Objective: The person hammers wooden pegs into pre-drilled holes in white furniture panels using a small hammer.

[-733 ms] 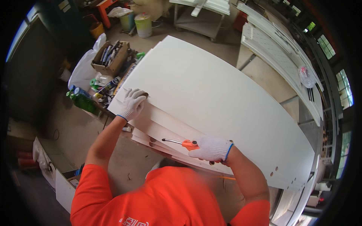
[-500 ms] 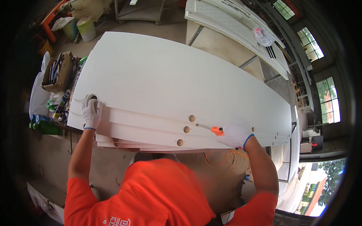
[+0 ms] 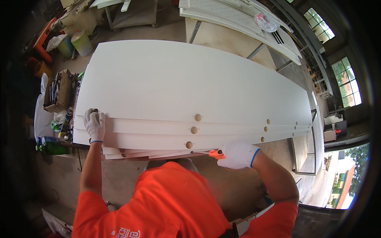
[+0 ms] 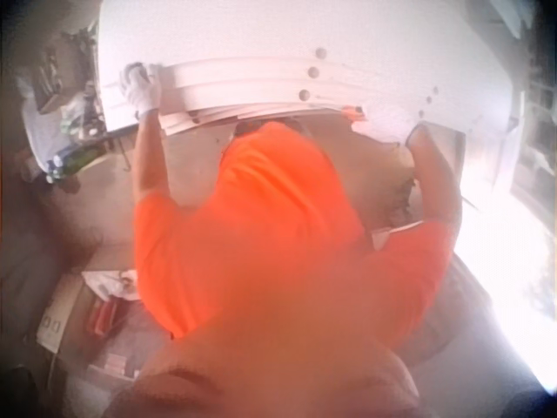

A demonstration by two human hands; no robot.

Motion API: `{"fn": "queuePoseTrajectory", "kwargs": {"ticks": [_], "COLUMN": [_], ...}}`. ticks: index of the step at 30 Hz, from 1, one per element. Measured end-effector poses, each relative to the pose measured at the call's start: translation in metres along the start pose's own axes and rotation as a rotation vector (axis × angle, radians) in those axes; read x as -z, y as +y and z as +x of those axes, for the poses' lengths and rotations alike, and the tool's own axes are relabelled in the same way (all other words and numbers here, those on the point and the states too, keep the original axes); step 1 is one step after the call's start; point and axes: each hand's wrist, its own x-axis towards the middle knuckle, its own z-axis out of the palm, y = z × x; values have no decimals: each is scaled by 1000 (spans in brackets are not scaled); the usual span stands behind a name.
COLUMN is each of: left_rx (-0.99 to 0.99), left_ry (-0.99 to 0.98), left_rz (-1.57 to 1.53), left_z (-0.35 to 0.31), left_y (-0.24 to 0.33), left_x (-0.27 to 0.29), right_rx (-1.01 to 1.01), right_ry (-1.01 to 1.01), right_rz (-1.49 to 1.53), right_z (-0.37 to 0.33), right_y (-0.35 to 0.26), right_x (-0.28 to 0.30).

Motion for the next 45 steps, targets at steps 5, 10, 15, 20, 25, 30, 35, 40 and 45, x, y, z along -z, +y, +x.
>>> {"fn": "queuePoseTrajectory", "kwargs": {"ticks": [5,10,15,20,25,30,35,40,45], "left_rx": [18,3,272,343,765,1276,1392,1599,1548], "left_ry": [1,23,128,31,201,178,23,-153,-170], "left_rz": [-10,7,-106,318,-72,-996,-1406,-1494,-1381], "left_z": [-1,-7,-26,-59,-65,-74,-117,-103,-120], "left_y": [-1,-7,-33,-57,-87,-47,-78,-84,-117], "left_x": [0,-1,0,46,68,71,22,13,-1], "right_rx": [-218,-345,-318,-97,-188,-233,-90,-107,-118], "right_ry": [-21,11,-4,414,701,649,527,562,592], "right_rz": [105,156,198,477,545,444,307,271,282], "right_z": [8,14,42,119,152,140,137,139,140], "right_y": [-4,26,25,0,-26,-17,-12,-12,-6], "right_x": [13,2,-30,-130,-152,-130,-116,-127,-158]}}
